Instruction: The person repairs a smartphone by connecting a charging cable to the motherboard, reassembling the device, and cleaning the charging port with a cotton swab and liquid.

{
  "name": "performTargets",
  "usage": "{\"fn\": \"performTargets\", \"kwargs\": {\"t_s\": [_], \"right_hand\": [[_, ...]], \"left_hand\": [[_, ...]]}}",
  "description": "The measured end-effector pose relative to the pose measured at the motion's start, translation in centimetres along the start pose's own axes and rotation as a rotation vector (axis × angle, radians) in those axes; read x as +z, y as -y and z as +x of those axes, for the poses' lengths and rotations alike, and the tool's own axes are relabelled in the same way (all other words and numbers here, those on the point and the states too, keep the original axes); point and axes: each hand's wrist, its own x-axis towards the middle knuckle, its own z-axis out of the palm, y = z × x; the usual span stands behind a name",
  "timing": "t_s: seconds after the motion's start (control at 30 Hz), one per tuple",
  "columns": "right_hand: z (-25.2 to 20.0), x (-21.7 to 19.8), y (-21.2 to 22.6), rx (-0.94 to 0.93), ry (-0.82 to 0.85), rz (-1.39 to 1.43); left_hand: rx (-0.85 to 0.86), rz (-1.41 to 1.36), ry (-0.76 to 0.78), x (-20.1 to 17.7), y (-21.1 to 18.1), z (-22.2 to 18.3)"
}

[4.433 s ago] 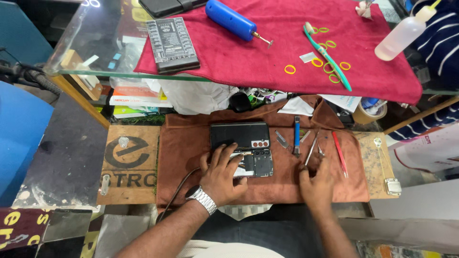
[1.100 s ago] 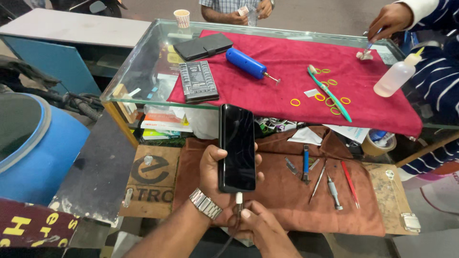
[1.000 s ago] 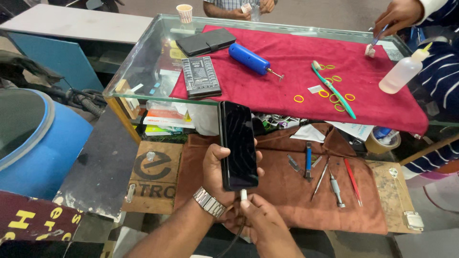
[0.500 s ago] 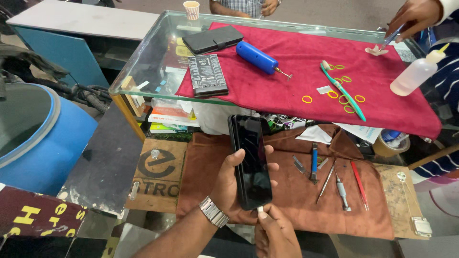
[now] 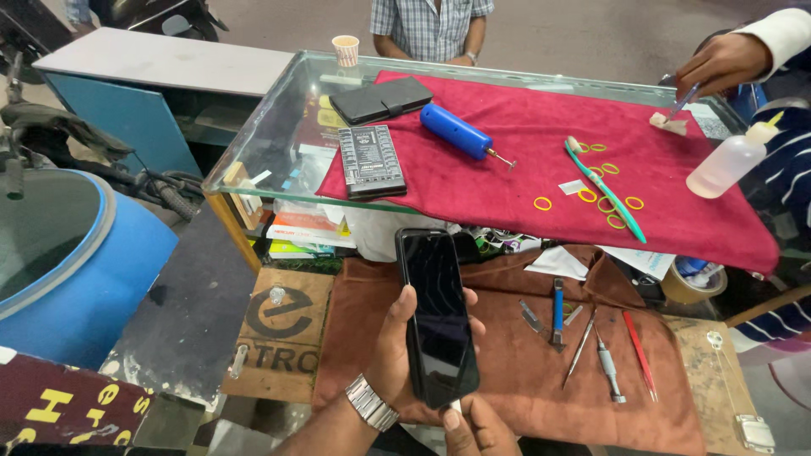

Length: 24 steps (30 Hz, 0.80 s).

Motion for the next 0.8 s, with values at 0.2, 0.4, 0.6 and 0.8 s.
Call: {"fn": "performTargets", "kwargs": {"t_s": [0.2, 0.4, 0.6, 0.8], "right_hand": [[-0.3, -0.8, -1.8, 0.126, -0.002, 0.094], [-1.0, -0.3, -0.8, -0.064, -0.135, -0.199], [-0.7, -0.4, 1.1, -0.038, -0.129, -0.347], [-1.0, 0.3, 3.0, -0.106, -0.143, -0.532]], "left_hand": [[0.003, 0.006, 0.011, 0.1, 1.2, -0.4], [0.04, 0.03, 0.003, 0.3, 2.0, -0.9], [0.104, 0.1, 0.021, 0.7, 2.0, -0.6], [0.063, 0.06, -0.041, 0.6, 2.5, -0.6]]}}
